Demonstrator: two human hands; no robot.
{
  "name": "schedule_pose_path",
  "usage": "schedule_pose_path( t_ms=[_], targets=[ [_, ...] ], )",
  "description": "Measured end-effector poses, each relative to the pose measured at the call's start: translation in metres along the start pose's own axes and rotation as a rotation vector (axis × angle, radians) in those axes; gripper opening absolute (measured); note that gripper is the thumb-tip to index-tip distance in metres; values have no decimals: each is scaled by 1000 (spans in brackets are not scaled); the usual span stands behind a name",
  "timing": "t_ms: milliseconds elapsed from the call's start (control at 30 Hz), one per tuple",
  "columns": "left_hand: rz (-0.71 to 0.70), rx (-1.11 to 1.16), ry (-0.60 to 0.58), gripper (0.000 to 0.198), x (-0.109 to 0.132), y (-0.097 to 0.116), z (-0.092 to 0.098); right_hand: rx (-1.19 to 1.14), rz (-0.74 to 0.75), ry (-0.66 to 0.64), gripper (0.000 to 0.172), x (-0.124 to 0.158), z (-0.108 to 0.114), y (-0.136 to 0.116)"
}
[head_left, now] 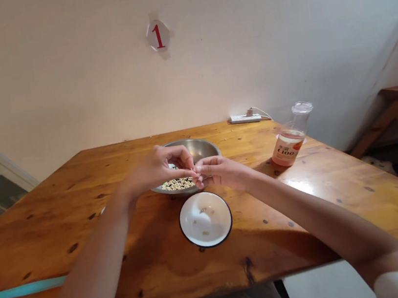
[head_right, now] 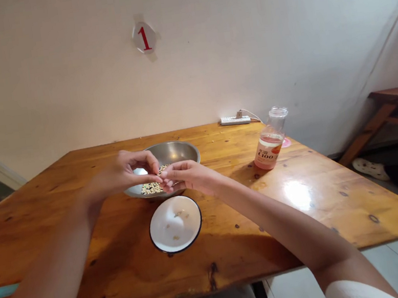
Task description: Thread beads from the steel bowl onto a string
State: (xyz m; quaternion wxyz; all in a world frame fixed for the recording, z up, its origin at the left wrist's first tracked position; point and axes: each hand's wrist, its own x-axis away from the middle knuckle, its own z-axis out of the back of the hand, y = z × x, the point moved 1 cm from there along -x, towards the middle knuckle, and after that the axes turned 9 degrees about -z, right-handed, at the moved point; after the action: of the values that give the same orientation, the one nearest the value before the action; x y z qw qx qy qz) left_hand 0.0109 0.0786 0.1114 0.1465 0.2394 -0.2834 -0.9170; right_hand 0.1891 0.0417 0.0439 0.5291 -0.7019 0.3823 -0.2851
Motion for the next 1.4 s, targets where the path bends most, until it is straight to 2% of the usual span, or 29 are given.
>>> schedule_pose_path(
  t_ms=[167, 333, 433, 533, 633, 700, 800, 900, 967, 1033, 1133, 1233, 1300, 1400],
  targets=[
    [9, 46, -78, 20, 0, 3, -1, -5, -48, -2, 21, -3, 2, 5],
    [16, 123, -94, 17, 0, -3, 4, 3, -67, 16, 23, -4, 3, 5],
    [-28, 167, -7, 15, 6, -8, 17, 15, -69, 31, 22, -5, 5, 6],
    [-73, 230, 162, 16, 15, -7, 32, 113, -76, 1, 17, -4, 5, 6],
    [-97, 248, 280, 18, 21, -5, 41, 378, -77, -53, 13, 1, -1, 2],
    [-107, 256, 295, 18, 20, -3, 41, 638, -27, -100, 14, 7, -8, -2],
    [-108, 264, 253, 19, 16, -4, 35, 1083, 93, -208, 11, 13, -19, -5],
    [-105, 257, 195, 20, 11, -6, 28, 1472, 166, -216, 15, 14, -24, 1],
    [-114, 255, 177, 22, 9, -7, 25, 1648, 183, -228, 19, 13, -26, 9],
    [-123, 257, 168, 22, 8, -9, 22, 1727, 188, -257, 22, 12, -27, 14],
    [-118, 266, 140, 22, 6, -10, 19, 1701, 176, -260, 20, 12, -30, 15],
    [-125, 285, 120, 21, 5, -10, 16, 1605, 164, -183, 17, 13, -33, 7],
    [-160, 305, 117, 21, 5, -9, 15, 1386, 154, -82, 18, 13, -34, 1],
    [-221, 329, 98, 20, 5, -5, 14, 783, 119, 51, 24, 14, -33, -7]
  ],
)
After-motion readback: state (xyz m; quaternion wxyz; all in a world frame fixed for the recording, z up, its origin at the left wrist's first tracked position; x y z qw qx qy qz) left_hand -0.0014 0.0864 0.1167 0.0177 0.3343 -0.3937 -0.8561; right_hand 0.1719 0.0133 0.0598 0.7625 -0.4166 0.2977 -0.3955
